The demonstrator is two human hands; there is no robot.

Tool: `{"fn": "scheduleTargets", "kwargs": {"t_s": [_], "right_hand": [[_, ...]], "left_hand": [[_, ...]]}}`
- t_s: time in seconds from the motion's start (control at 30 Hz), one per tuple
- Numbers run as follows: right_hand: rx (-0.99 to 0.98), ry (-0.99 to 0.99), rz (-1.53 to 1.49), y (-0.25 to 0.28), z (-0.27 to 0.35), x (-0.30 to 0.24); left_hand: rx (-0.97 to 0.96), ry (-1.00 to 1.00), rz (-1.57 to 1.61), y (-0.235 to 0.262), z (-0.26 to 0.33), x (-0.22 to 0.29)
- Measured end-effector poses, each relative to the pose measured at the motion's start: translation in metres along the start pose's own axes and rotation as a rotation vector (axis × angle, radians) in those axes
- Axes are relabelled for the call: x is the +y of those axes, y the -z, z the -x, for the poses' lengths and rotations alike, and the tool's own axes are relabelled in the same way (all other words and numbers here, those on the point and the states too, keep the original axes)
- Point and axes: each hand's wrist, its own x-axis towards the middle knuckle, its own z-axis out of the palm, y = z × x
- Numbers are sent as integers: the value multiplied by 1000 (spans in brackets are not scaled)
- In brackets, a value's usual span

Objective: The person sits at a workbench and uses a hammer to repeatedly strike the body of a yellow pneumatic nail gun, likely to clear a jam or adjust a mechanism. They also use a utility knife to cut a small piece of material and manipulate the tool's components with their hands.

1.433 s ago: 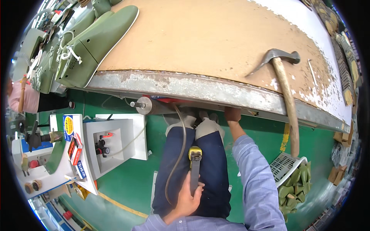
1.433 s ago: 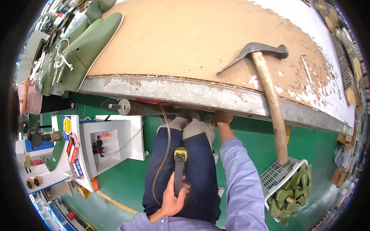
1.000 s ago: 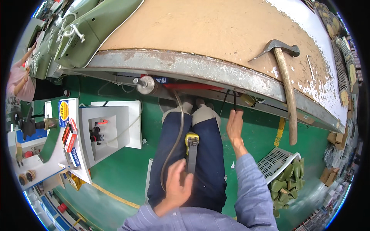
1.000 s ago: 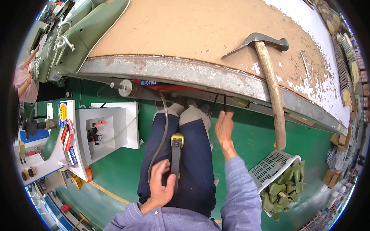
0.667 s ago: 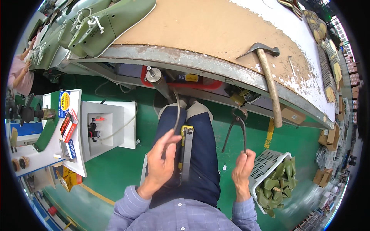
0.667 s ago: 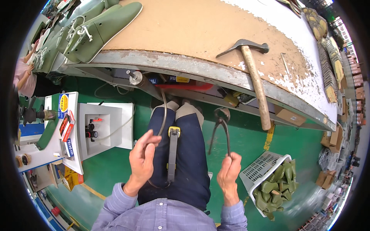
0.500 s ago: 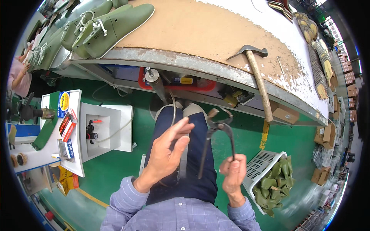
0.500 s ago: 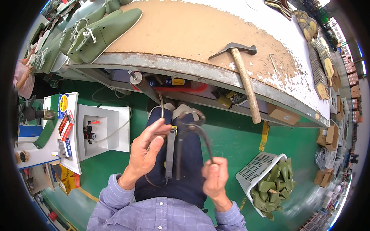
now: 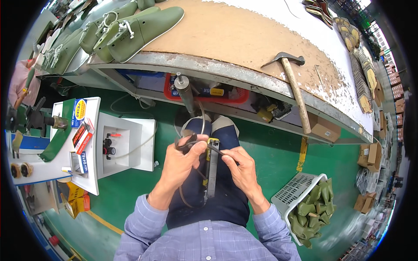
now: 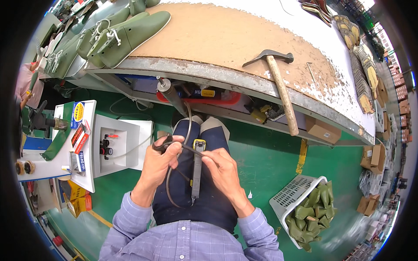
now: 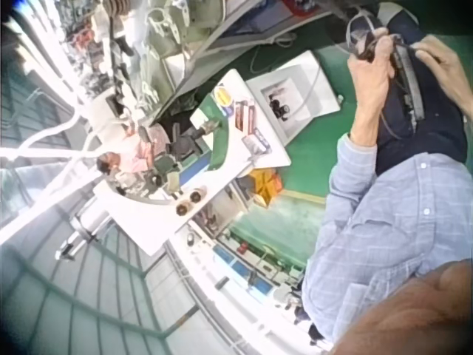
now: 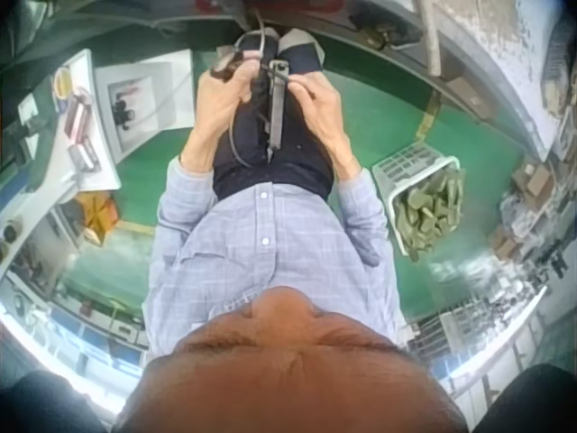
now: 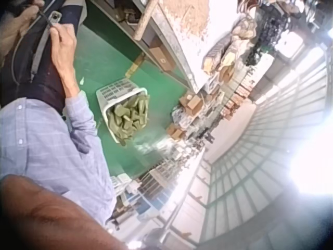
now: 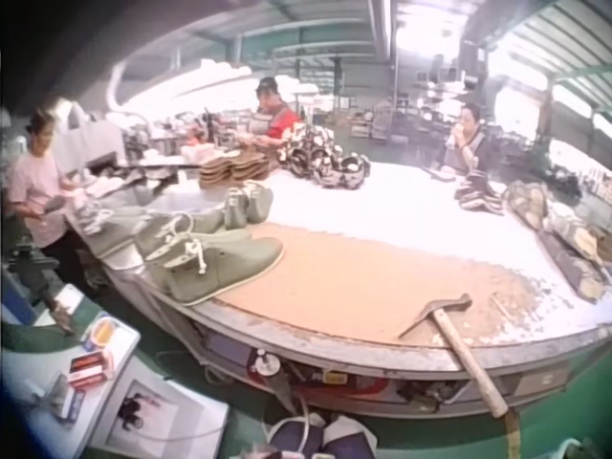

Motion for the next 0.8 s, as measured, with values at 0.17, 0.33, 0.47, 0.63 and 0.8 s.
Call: {"fn": "scheduleTargets", "kwargs": {"t_s": [0.17,0.33,0.47,0.63,0.8], "right_hand": [[231,157,227,24,-15,-9],[524,168,350,80,-22,-20],[430,117,281,83,-23,-19],[-30,55,-20,19,-15,-30],[-76,-400,-564,-27,28,-11]], "left_hand": [[4,-211,-209,6,-18,14],[1,-294,-261,9,-39,11],[15,-282,-281,7,-46,8],[-61,-21,-193,-7,-45,17],[-115,153,-124,-12,-35,-10]]}}
